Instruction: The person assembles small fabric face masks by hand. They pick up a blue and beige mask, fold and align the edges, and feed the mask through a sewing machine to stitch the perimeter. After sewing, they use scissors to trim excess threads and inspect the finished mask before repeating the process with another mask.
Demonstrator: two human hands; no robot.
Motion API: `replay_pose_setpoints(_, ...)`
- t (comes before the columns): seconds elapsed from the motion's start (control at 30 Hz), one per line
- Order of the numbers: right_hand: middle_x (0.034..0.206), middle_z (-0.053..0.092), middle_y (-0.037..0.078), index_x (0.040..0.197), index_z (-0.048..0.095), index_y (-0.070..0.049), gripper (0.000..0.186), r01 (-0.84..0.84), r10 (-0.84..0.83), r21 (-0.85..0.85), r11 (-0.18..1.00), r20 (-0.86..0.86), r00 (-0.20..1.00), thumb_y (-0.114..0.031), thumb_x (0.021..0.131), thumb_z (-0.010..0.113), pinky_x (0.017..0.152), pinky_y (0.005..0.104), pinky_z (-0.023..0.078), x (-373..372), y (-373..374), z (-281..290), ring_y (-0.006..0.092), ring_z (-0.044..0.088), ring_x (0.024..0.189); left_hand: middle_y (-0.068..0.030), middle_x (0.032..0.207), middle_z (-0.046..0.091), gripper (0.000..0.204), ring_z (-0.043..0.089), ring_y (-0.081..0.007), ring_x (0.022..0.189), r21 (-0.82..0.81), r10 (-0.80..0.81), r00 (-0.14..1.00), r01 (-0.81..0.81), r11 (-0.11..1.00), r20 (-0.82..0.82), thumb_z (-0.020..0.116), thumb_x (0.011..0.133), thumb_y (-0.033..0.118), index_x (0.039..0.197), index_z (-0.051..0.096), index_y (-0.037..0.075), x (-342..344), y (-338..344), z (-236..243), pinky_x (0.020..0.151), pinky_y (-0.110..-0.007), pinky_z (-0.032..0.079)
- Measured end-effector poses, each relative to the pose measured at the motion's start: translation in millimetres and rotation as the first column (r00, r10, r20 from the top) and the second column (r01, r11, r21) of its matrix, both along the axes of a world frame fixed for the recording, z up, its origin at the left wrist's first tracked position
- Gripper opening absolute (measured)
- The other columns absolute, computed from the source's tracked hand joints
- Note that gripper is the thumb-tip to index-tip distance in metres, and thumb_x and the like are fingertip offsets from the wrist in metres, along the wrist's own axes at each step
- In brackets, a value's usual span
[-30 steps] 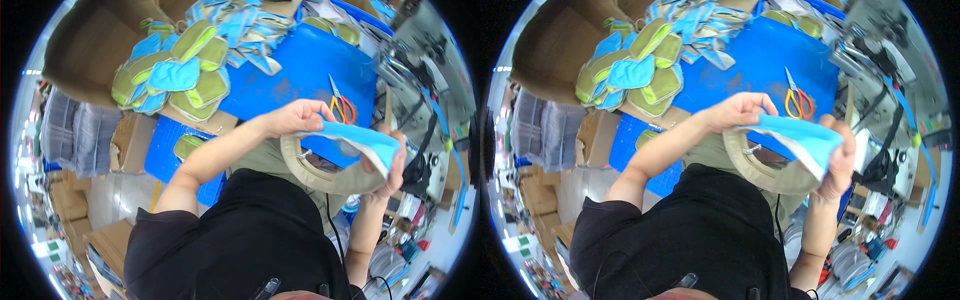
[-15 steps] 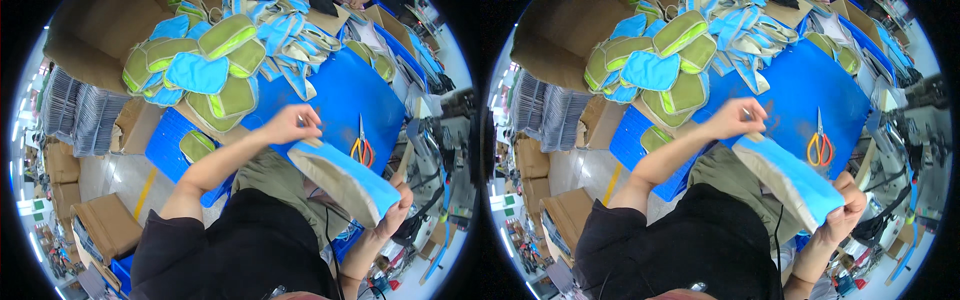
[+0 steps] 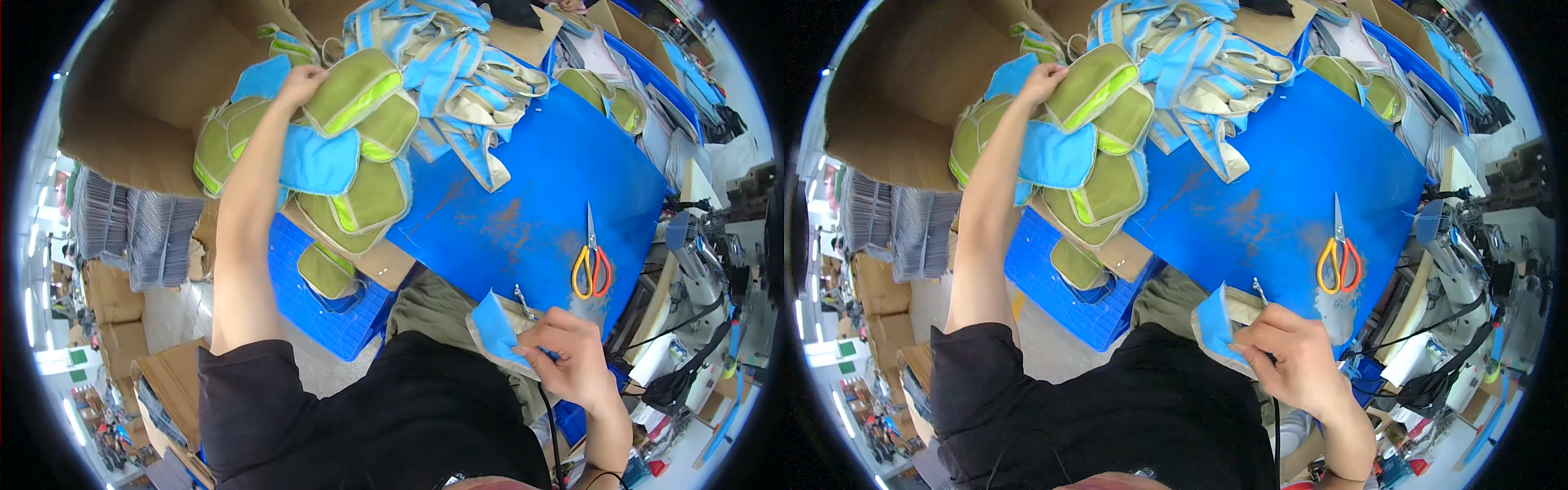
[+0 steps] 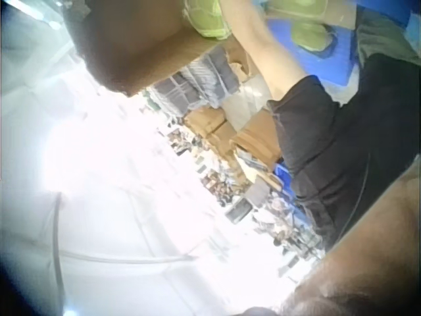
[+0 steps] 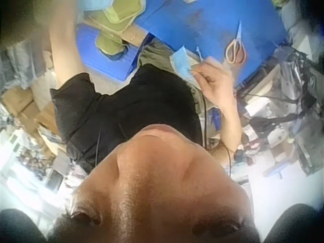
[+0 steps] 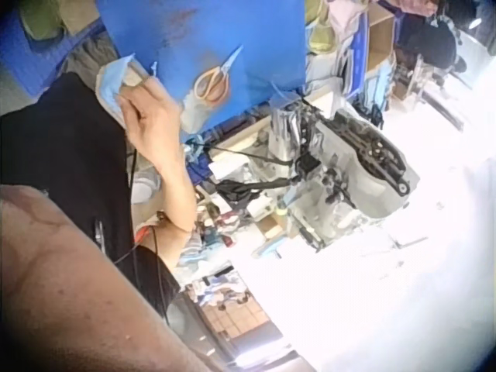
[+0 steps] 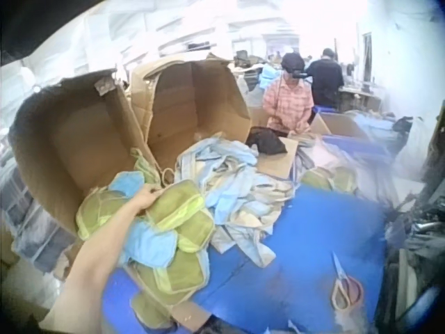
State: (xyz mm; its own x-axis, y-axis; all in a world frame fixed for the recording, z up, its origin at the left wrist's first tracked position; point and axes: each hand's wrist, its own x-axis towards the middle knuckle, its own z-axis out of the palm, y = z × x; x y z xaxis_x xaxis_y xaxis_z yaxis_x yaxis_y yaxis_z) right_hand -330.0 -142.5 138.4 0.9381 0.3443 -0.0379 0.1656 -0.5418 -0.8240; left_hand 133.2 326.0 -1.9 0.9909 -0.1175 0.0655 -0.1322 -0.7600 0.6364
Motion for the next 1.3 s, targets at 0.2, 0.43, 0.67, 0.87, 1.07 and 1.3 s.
replay_pose_setpoints(0.2, 0.078, 0.059, 0.006, 0.089, 0.073, -0.009, 0.011, -0.024, 0.036, -0.116, 0.993, 0.1, 0.994, -0.003, 0.08, 0.073, 0.055, 0.038, 0.05, -11, -8, 16, 0.0261, 0.063, 0.066, 0.0018, 0.087, 0.068, 0.018, 0.058, -0.0052, 0.081, -0.276, -0.256, 0.943, 0.31, 0.91, 0.215, 0.073, 0.093, 0.016, 0.104, 0.073, 0.002, -126, -108, 146, 0.075, -0.023, 0.048)
replay_pose_setpoints(0.43, 0.097, 0.066, 0.005, 0.083, 0.073, -0.01, 0.011, -0.028, 0.116, -0.213, 0.977, 0.412, 0.904, -0.005, 0.073, 0.075, 0.065, 0.0355, 0.049, 11, -2, 49, 0.0243, 0.066, 0.083, 0.0019, 0.093, 0.066, 0.014, 0.057, -0.0051, 0.088, -0.236, -0.6, 0.794, 0.604, 0.761, 0.097, 0.075, 0.089, 0.007, 0.1, 0.069, 0.0, -239, -212, 184, 0.081, -0.022, 0.046)
replay_pose_setpoints(0.67, 0.108, 0.066, 0.008, 0.085, 0.071, -0.007, 0.007, 0.286, -0.119, -0.163, 0.944, 0.641, 0.758, -0.01, 0.079, 0.075, 0.082, 0.0401, 0.047, 23, -40, 14, 0.0285, 0.061, 0.092, -0.0053, 0.092, 0.064, 0.018, 0.061, -0.015, 0.089, -0.156, -0.79, 0.532, 0.846, 0.51, 0.304, 0.076, 0.08, -0.003, 0.096, 0.07, 0.001, -304, -301, 169, 0.082, -0.025, 0.047)
replay_pose_setpoints(0.87, 0.104, 0.067, 0.01, 0.088, 0.074, -0.003, 0.013, 0.466, -0.372, 0.024, 0.884, 0.64, 0.672, -0.003, 0.076, 0.08, 0.074, 0.0323, 0.052, -17, -50, 7, 0.0239, 0.065, 0.089, -0.0127, 0.102, 0.07, 0.015, 0.065, -0.022, 0.097, -0.302, -0.573, 0.601, 0.79, 0.534, 0.557, 0.068, 0.092, 0.012, 0.097, 0.072, -0.001, -338, -325, 124, 0.085, -0.033, 0.051)
replay_pose_setpoints(1.07, 0.102, 0.066, 0.009, 0.086, 0.073, -0.005, 0.011, 0.496, -0.402, 0.052, 0.867, 0.663, 0.632, -0.006, 0.076, 0.079, 0.075, 0.0375, 0.052, -35, -53, 1, 0.0293, 0.063, 0.091, -0.0105, 0.116, 0.071, 0.038, 0.064, -0.0183, 0.106, -0.859, -0.886, 0.33, 0.29, 0.422, -0.324, 0.055, 0.1, 0.025, 0.122, 0.068, -0.004, -319, -371, 91, 0.094, -0.032, 0.049)
replay_pose_setpoints(1.3, 0.1, 0.067, 0.01, 0.084, 0.073, -0.005, 0.01, 0.57, -0.516, 0.109, 0.814, 0.587, 0.624, -0.008, 0.077, 0.079, 0.075, 0.038, 0.052, -56, -68, -11, 0.0304, 0.064, 0.09, 0.0005, 0.09, 0.066, 0.017, 0.059, -0.0064, 0.082, -0.688, -0.941, 0.252, 0.643, 0.338, -0.226, 0.068, 0.095, 0.018, 0.097, 0.068, 0.001, -315, -374, 123, 0.075, -0.023, 0.047)
